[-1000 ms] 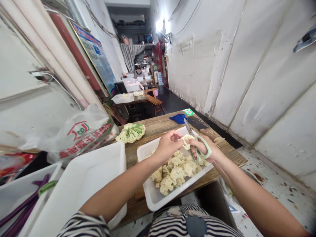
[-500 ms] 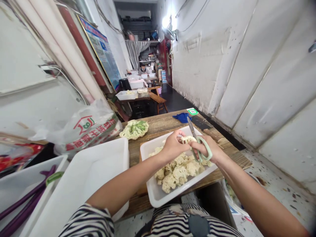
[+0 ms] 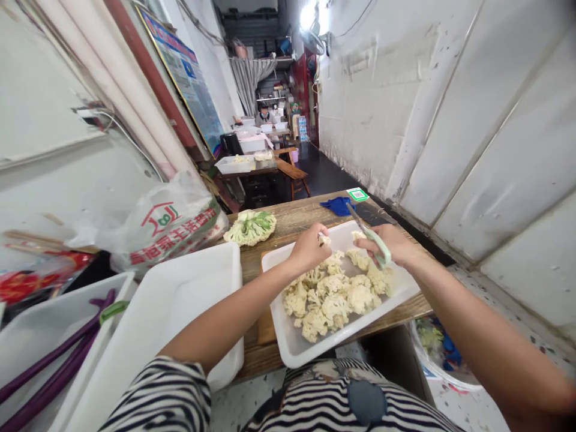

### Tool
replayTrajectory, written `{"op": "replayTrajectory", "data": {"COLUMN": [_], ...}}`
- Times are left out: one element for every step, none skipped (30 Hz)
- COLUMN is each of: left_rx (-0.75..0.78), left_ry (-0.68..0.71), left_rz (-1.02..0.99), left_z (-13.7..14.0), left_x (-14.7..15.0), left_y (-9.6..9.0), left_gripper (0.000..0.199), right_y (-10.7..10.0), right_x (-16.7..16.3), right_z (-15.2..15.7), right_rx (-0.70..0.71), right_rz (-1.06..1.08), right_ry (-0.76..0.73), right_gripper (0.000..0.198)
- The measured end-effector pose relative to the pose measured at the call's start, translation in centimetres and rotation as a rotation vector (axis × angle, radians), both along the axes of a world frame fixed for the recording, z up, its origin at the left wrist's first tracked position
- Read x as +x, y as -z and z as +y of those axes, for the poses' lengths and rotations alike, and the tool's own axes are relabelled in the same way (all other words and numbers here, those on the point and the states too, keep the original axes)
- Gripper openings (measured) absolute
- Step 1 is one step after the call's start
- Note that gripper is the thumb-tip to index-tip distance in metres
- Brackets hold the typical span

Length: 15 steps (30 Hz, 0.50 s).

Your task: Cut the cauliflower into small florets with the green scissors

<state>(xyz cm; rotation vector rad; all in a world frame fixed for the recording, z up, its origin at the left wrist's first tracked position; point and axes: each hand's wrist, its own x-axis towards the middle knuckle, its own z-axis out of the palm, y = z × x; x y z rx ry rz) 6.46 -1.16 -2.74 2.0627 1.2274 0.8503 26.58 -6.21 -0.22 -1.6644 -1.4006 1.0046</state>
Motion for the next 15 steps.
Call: {"op": "replayTrajectory", "data": {"left_rx": [0.059,0.1,0.124,0.134,0.135,0.135,0.137,0.139,0.139,0.139,0.14,0.141,0.144,0.145,0.144], "left_ry": [0.005,0.011,0.021,0.033,0.047,0.063,0.08,0.097,0.115,0.135,0.157,0.183,0.214,0.252,0.292], "left_rz": [0.101,0.177,0.23,0.265,0.29,0.309,0.335,0.364,0.393,0.42,0.445,0.466,0.483,0.498,0.51], "left_z": [0.6,1.1,1.5,1.8,2.0,2.1,2.1,2.1,2.0,2.0,2.0,2.0,2.0,2.1,2.3], "left_x": [0.1,0.2,0.5,0.7,0.9,1.0,1.1,1.2,1.3,1.4,1.7,2.0,2.4,3.0,3.7], "left_y": [0.3,0.6,0.9,1.2,1.4,1.6,1.8,1.9,2.0,2.0,2.1,2.1,2.1,2.2,2.3], "left_gripper": [0.033,0.035,0.036,0.037,0.038,0.038,0.039,0.039,0.038,0.037,0.034,0.031,0.028,0.026,0.026], "right_y": [0.4,0.7,1.0,1.3,1.4,1.4,1.3,1.2,1.0,0.7,0.6,0.5,0.5,0.6,0.7], "right_x": [-0.2,-0.4,-0.5,-0.6,-0.5,-0.3,0.1,0.6,1.3,2.0,2.8,3.5,4.1,4.5,4.8], "right_z": [0.4,0.8,1.0,1.0,0.9,0.7,0.3,-0.2,-0.8,-1.4,-2.0,-2.7,-3.4,-4.0,-4.7], "right_rx": [-0.04,-0.073,-0.1,-0.121,-0.134,-0.138,-0.131,-0.113,-0.088,-0.059,-0.031,-0.006,0.013,0.028,0.04], "right_rz": [-0.001,0.004,0.016,0.037,0.064,0.097,0.133,0.17,0.205,0.238,0.268,0.297,0.322,0.345,0.365], "right_ry": [-0.019,-0.038,-0.059,-0.082,-0.102,-0.115,-0.119,-0.113,-0.097,-0.074,-0.046,-0.017,0.011,0.037,0.059], "right_gripper": [0.041,0.042,0.044,0.045,0.046,0.047,0.048,0.048,0.048,0.048,0.048,0.048,0.047,0.046,0.045]}}
